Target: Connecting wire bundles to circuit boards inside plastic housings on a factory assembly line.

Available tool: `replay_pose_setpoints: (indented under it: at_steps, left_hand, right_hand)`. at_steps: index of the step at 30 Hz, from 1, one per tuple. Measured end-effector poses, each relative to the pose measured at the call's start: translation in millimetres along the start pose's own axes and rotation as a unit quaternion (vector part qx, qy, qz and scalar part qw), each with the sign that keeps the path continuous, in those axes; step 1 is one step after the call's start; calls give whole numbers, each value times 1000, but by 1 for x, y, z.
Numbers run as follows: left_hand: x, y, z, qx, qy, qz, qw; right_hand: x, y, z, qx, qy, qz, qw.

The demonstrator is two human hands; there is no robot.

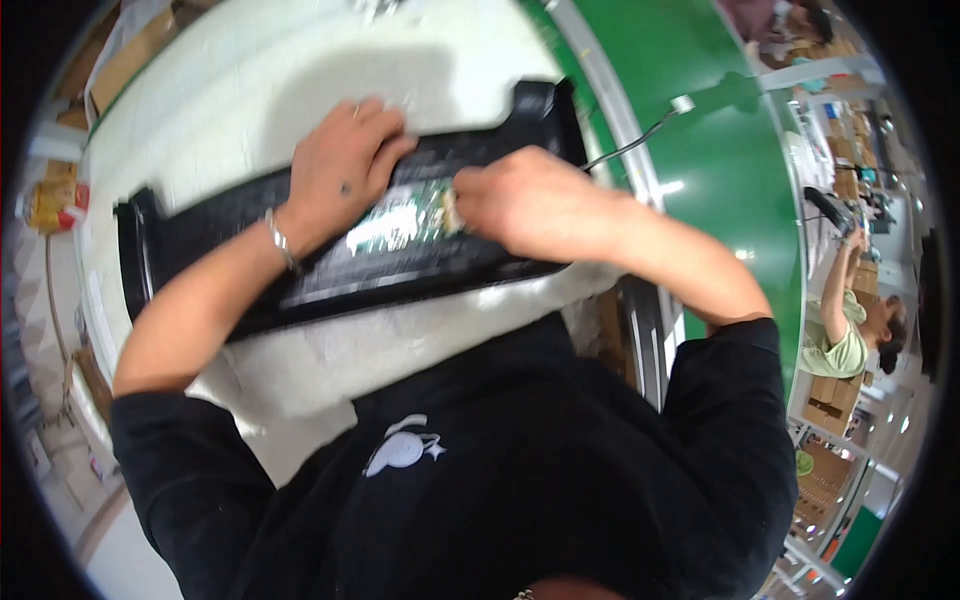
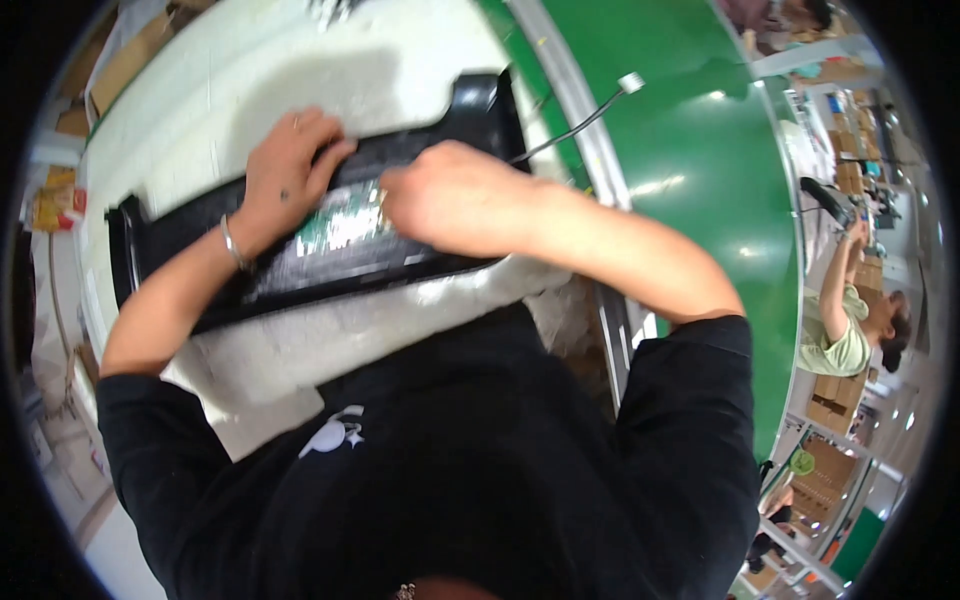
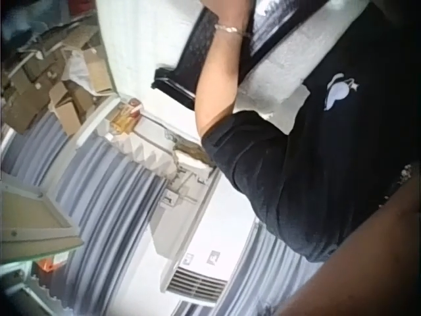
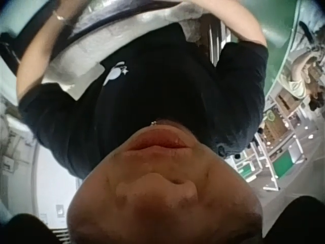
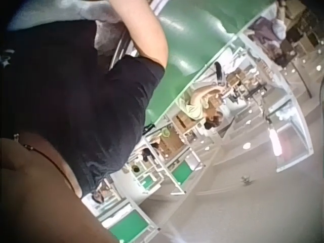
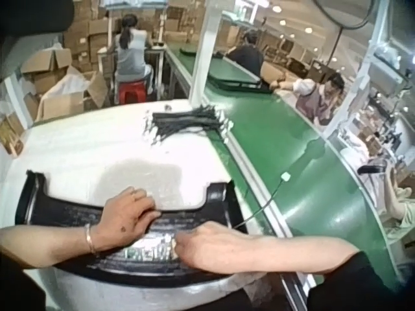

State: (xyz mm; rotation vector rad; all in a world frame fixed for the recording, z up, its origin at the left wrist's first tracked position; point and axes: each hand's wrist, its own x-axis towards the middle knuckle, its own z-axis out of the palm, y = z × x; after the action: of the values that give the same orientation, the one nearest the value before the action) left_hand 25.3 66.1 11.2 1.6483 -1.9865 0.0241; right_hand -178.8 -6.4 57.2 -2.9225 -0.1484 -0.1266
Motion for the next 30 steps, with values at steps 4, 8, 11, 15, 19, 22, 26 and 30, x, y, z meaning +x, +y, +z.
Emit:
replay_pose_setpoints:
  at_steps: [4,8,11,15,19,22,26,30]
  left_hand:
    - [-9,-2,1,-24,-14,-20,999]
    - [-11,10,-2,-60,-15,-3,998]
    - [-8,2,-22,-115,-162,-36,980]
    - [28,50,-94,-38,-141,84,986]
    - [68,85,-137,-69,-71,152,983]
    - [65,66,-116,-94,-66,150,982]
    - [37,36,-82,-105,-109,141,978]
    - [59,52,-44,-195,-138,134,962]
  right_hand:
    - [3,-21,-2,-9,101,12,995]
    - [-22,-67,12,77,102,31,991]
    - [-37,-69,41,29,146,39,988]
    - [-81,-56,17,1,171,91,981]
    - [-164,-48,-25,-155,255,315,901]
    - [-216,-19,-38,-221,288,432,825]
    - [-260,51,-27,-224,245,542,772]
    - [-308,124,-24,-287,247,578,722]
